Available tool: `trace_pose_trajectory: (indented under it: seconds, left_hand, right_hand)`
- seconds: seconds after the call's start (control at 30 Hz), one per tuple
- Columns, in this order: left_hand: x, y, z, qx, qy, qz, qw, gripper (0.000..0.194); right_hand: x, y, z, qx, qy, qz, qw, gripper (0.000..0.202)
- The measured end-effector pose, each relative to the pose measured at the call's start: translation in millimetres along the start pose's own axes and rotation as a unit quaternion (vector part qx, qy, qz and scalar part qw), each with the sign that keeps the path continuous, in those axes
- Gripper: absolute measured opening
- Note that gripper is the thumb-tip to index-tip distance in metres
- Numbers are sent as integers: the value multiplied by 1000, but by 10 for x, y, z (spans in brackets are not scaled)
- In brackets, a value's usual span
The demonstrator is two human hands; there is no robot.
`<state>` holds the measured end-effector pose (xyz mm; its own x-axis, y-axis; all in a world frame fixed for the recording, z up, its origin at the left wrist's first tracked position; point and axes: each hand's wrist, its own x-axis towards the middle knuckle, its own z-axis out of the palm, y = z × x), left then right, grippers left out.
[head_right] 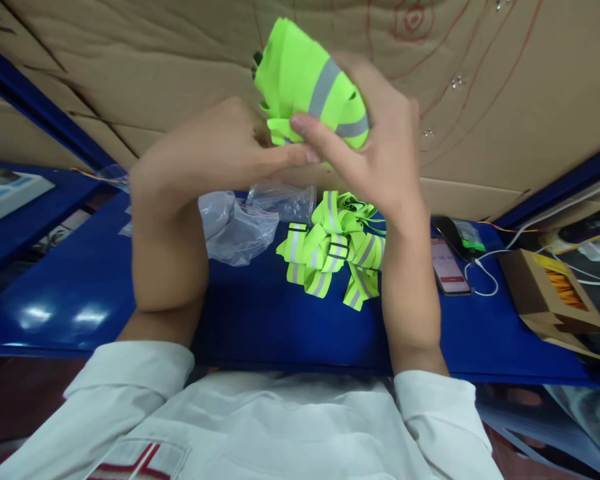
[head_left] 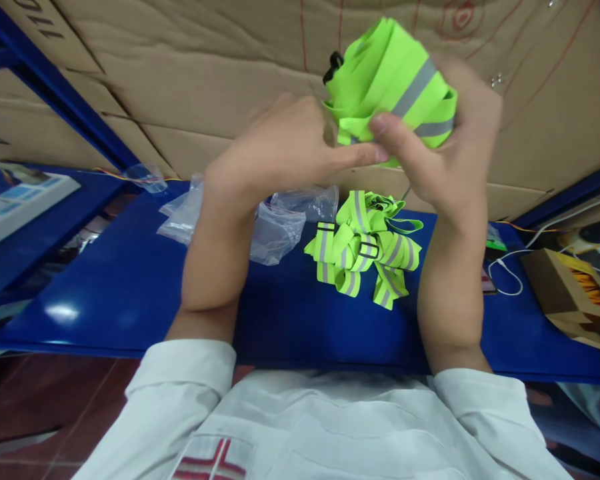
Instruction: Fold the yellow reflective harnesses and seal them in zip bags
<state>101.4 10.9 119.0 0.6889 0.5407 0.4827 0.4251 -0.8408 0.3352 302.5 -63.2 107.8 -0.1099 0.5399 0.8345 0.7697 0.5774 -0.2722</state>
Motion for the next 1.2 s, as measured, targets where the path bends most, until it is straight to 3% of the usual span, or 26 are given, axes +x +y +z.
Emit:
trace_pose_trajectory:
  seconds: [0.13,0.23,0.3,0.43,0.57,0.63,0.67,0.73,0.8,0.9,1.0,1.1,1.2]
  left_hand:
    - [56,138,73,-128,90,68,985,50]
    - [72,156,110,-166,199,113,959,47]
    - [70,115,96,-169,217,144,951,52]
    - [82,50,9,-132,148,153,968,62]
    - [82,-36,63,-156,52,139,977,57]
    - [-26,-180,193,-115,-14,74,991,61]
    - [-125,-278,278,-58,-40,-7,998,65]
    - [-396,-490,466,55,-103,-134,984,73]
    - [-694,-670,642,173,-145,-180,957,68]
    - [-1011,-781,824,211,-163,-152,952,35]
    - [-1127,-714,891,196,-150,-132,960,36]
    - [-1181,-627,890,191,-121,-54,973,40]
    - [-1258,-630,874,204,-36,58,977,36]
  right_hand:
    - [22,78,169,116,130,17,985,51]
    - [66,76,302,201,119,40,971,54]
    - [81,46,299,228,83,46,969,44]
    - [54,-9,94,205,7,23,978,33]
    - [38,34,-98,84,-2,19,996,38]
    - [48,94,-131,27,-4,10,1000,43]
    - [54,126,-133,9,-5,12,1000,43]
    - [64,181,-117,-4,-9,27,1000,41]
    - [70,213,-77,-8,-12,39,999,39]
    - [69,211,28,-8,-27,19,999,38]
    - [58,169,177,29,-90,22,995,32]
    - [45,138,316,66,-207,62,974,31]
    - [42,163,395,70,-357,113,925,42]
